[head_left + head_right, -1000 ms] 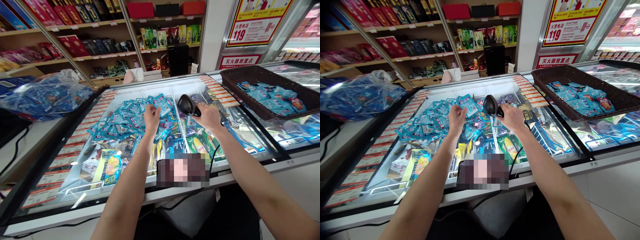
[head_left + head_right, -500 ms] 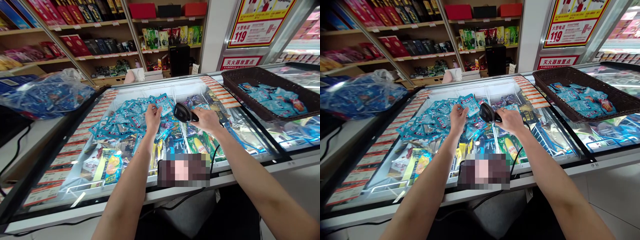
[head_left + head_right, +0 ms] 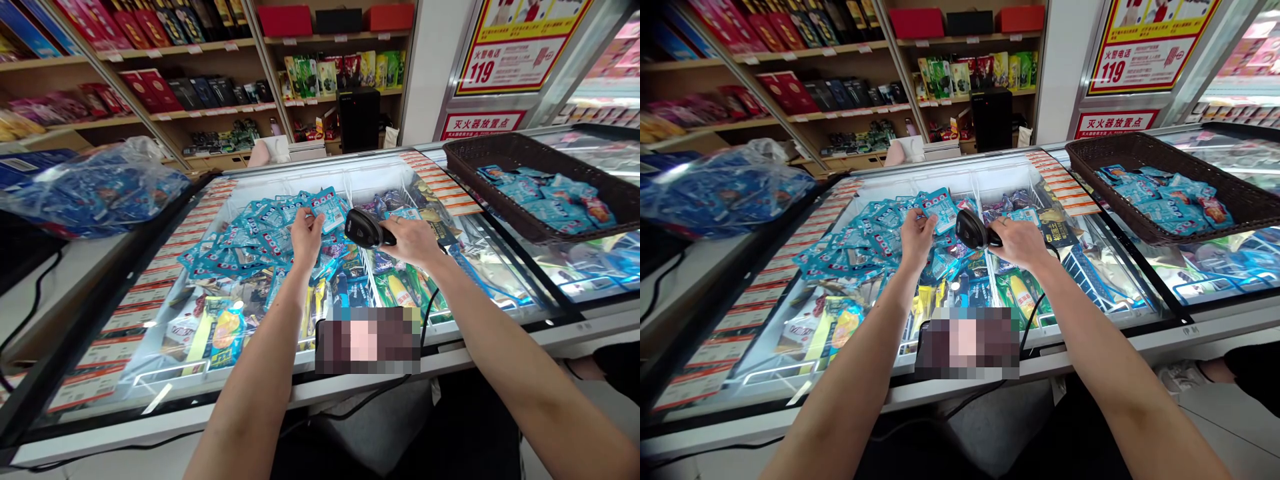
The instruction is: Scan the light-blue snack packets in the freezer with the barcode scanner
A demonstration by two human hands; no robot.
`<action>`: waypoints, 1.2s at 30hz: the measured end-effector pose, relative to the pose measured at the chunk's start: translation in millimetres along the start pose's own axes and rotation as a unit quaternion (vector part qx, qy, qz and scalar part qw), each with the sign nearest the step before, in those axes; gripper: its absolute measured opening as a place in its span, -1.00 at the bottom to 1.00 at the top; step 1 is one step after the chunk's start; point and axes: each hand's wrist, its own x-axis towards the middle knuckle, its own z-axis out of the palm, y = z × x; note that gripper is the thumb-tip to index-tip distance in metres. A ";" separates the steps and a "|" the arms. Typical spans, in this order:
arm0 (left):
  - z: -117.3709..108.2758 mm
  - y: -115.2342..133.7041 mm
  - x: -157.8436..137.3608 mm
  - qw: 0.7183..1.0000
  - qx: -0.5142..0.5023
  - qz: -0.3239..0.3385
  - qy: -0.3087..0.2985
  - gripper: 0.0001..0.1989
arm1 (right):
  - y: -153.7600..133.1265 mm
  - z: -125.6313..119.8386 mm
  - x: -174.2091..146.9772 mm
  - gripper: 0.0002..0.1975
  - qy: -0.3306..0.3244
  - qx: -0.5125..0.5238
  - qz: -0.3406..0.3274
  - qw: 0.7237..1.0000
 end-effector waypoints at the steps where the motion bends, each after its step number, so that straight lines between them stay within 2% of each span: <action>1: 0.0 0.2 -0.2 1.000 -0.001 -0.001 0.000 -0.67 | 0.0 0.3 -0.1 -0.69 0.001 0.000 -0.002 1.000; 19: -0.6 1.8 -1.2 1.000 0.010 -0.005 -0.003 -0.66 | -0.2 1.0 -0.8 -0.69 0.000 0.005 -0.005 1.000; 25: -0.8 4.5 -1.7 1.000 0.009 -0.008 0.000 -0.70 | -0.9 -1.2 0.2 -0.67 -0.017 0.011 0.003 1.000; 31: 0.2 2.8 -0.9 1.000 0.013 -0.009 0.000 -0.73 | -0.8 -0.3 0.0 -0.68 -0.005 0.011 0.004 1.000; 36: -4.0 7.3 4.8 0.999 0.045 0.007 0.013 -0.76 | 1.9 -0.2 0.4 -0.68 0.023 0.008 0.048 0.999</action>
